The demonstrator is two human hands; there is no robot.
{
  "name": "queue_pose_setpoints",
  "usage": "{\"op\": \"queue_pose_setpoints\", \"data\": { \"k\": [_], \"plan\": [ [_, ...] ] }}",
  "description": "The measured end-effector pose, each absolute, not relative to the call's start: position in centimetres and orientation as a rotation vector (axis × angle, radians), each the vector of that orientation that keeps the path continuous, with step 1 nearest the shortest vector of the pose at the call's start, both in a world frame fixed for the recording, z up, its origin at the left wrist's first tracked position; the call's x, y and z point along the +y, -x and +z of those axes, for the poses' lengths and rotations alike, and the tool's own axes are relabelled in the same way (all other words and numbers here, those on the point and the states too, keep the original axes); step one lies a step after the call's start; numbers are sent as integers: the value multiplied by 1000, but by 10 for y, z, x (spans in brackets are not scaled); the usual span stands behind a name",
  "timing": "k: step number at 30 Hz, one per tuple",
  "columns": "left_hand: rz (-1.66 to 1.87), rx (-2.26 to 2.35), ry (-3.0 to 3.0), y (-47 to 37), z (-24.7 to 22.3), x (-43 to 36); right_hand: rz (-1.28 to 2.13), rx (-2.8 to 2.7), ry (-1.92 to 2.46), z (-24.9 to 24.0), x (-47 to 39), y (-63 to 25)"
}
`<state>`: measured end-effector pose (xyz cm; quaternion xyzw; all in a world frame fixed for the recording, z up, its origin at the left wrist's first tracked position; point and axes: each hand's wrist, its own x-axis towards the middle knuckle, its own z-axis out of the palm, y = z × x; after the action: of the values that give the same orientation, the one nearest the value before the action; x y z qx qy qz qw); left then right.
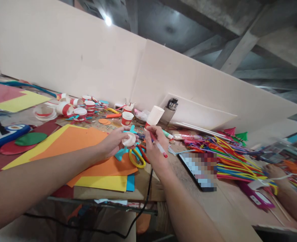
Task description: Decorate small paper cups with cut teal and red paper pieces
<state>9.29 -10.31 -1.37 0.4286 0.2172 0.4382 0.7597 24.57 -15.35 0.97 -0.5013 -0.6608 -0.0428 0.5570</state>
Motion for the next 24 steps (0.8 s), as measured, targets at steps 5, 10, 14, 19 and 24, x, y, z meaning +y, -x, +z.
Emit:
{"op": "queue_pose_setpoints", "data": {
  "k": [5,10,14,19,24],
  "plan": [
    [952,491,-890,-91,-12,-99,-239,-1463,1331,19,-154,-288],
    [968,497,-876,-91,-12,-94,-462,-1705,1742,5,-158,-346],
    [985,470,-833,-90,-17,-85,-390,-1825,2197,-12,-154,-365],
    [951,471,-763,-85,-19,-77,-333,-1901,2214,-28,-145,-359],
    [929,482,-748,-83,-15,-77,-330,-1943,2197,-36,-142,-356]
  ]
}}
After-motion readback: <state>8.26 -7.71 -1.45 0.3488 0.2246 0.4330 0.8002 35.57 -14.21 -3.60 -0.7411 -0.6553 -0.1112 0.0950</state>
